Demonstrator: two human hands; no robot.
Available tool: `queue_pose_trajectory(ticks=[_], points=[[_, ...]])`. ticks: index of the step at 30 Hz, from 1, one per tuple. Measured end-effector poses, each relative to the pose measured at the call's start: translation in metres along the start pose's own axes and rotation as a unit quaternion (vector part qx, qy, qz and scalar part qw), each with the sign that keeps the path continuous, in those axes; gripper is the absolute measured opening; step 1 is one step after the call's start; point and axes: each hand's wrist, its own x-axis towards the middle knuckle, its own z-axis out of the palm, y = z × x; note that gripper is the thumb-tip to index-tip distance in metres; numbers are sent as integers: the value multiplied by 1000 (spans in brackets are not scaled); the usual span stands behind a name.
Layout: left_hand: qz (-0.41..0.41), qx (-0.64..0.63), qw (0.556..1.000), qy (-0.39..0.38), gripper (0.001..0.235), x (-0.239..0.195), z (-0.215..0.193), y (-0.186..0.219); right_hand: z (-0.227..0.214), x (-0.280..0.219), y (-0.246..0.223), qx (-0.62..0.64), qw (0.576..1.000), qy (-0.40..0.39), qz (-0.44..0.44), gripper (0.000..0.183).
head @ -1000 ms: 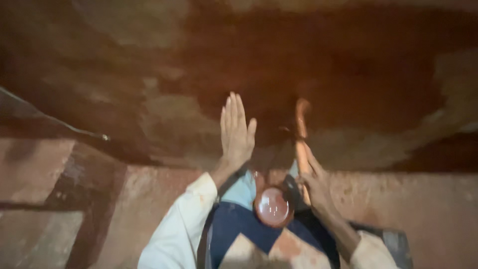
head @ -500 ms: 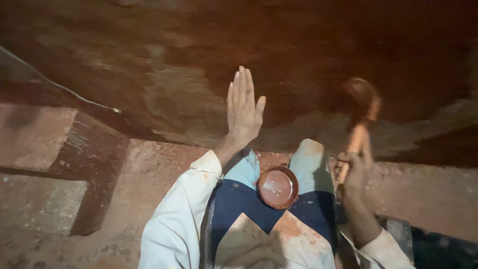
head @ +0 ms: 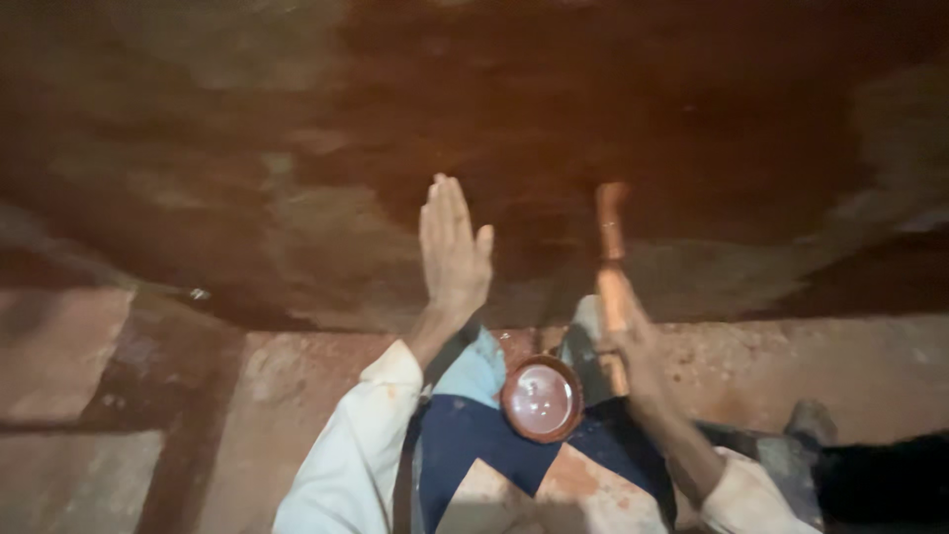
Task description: The person applies reddish-brown paint to a wall using a brush, repeatedly dipping the brush into a small bowl held between the legs. The person works in a confined space, smoothing the paint with consistent strokes.
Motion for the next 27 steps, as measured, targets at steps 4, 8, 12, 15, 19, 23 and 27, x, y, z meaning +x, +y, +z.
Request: queue_pose_trajectory(ticks=[4,8,12,15,19,23,27], points=[[4,-17,1000,5,71,1,-3,2,23,-14,19,151,981,-63,99,35],[12,-23,1000,14,73,0,-4,1,14,2,36,365,892,-234,125,23],[9,-17,1000,8,72,2,0,1,13,34,32,436,859,-187,193,15],[13,-16,1000,10,74,-1,-3,-3,25,39,11,459,848,-217,152,13],[8,-6,1000,8,74,0,-3,-3,23,19,-48,441,810,-382,59,30],[-2,-19,1000,0,73,-1,-4,-1,19,-8,-113,394,873,-287,-8,24],[1,-18,1000,-7,71,-1,-6,-1,24,-18,-138,378,878,-290,-50,27]])
